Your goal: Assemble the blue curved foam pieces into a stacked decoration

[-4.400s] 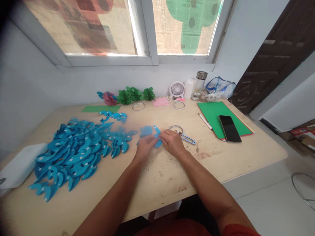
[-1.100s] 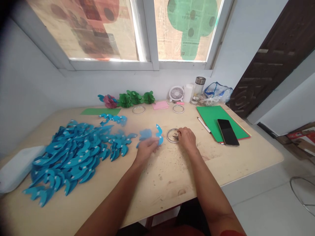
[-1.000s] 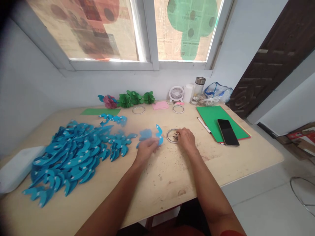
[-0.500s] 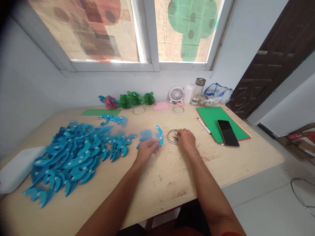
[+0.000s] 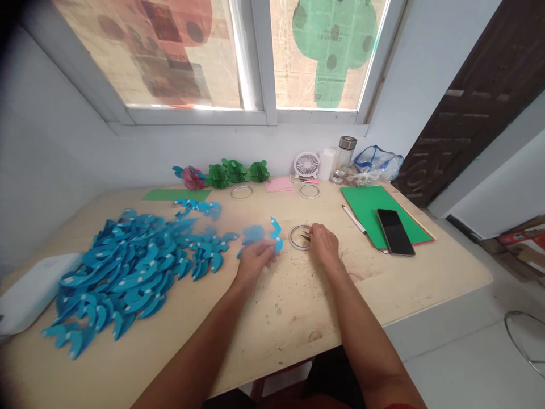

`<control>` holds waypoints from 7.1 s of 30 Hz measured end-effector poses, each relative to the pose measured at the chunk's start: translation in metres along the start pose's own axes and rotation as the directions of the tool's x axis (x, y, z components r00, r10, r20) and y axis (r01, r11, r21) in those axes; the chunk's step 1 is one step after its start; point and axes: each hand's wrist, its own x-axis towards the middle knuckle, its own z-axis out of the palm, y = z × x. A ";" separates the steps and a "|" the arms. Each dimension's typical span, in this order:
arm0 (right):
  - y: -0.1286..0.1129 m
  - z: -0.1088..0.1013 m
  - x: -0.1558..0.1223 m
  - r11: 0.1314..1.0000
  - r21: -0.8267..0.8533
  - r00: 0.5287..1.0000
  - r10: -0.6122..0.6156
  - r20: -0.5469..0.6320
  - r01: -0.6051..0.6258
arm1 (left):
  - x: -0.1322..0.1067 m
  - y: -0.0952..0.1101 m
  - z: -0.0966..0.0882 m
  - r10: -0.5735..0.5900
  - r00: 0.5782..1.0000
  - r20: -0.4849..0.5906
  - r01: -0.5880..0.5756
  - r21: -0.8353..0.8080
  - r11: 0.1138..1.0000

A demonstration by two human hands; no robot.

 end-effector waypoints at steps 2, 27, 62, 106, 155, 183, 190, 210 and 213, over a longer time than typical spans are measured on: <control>0.000 -0.001 0.000 1.000 0.009 1.000 0.021 -0.008 -0.021 | 0.000 0.001 0.001 -0.007 1.000 -0.024 0.007 -0.008 1.000; -0.028 0.025 -0.005 0.404 0.914 0.943 -0.316 0.103 0.036 | 0.000 0.002 0.001 -0.051 0.991 -0.127 0.025 -0.196 0.980; -0.038 0.021 -0.012 0.611 0.717 0.928 -0.345 -0.140 0.336 | 0.000 -0.002 0.002 0.061 0.998 0.002 -0.061 0.027 0.998; -0.037 0.025 -0.012 0.644 0.647 0.899 -0.407 -0.164 0.409 | 0.003 -0.008 0.000 0.057 0.998 0.023 -0.059 0.096 0.994; -0.044 0.029 -0.021 0.716 0.514 0.880 -0.419 -0.225 0.473 | -0.002 -0.004 0.001 0.088 0.993 -0.082 -0.069 0.206 0.976; -0.047 0.029 -0.024 0.744 0.491 0.891 -0.389 -0.234 0.453 | -0.004 0.005 0.003 0.081 0.990 -0.113 -0.059 0.186 0.981; -0.046 0.027 -0.022 0.739 0.520 0.904 -0.350 -0.247 0.428 | 0.000 -0.003 0.001 0.063 0.988 -0.142 -0.046 0.122 0.992; -0.040 0.035 -0.012 0.520 0.832 0.969 -0.233 -0.080 0.194 | 0.003 -0.008 0.001 0.021 0.999 -0.044 -0.022 -0.025 0.999; -0.039 0.034 -0.011 0.513 0.835 0.968 -0.236 -0.087 0.200 | 0.003 -0.008 0.001 0.033 0.999 -0.040 -0.033 -0.017 0.999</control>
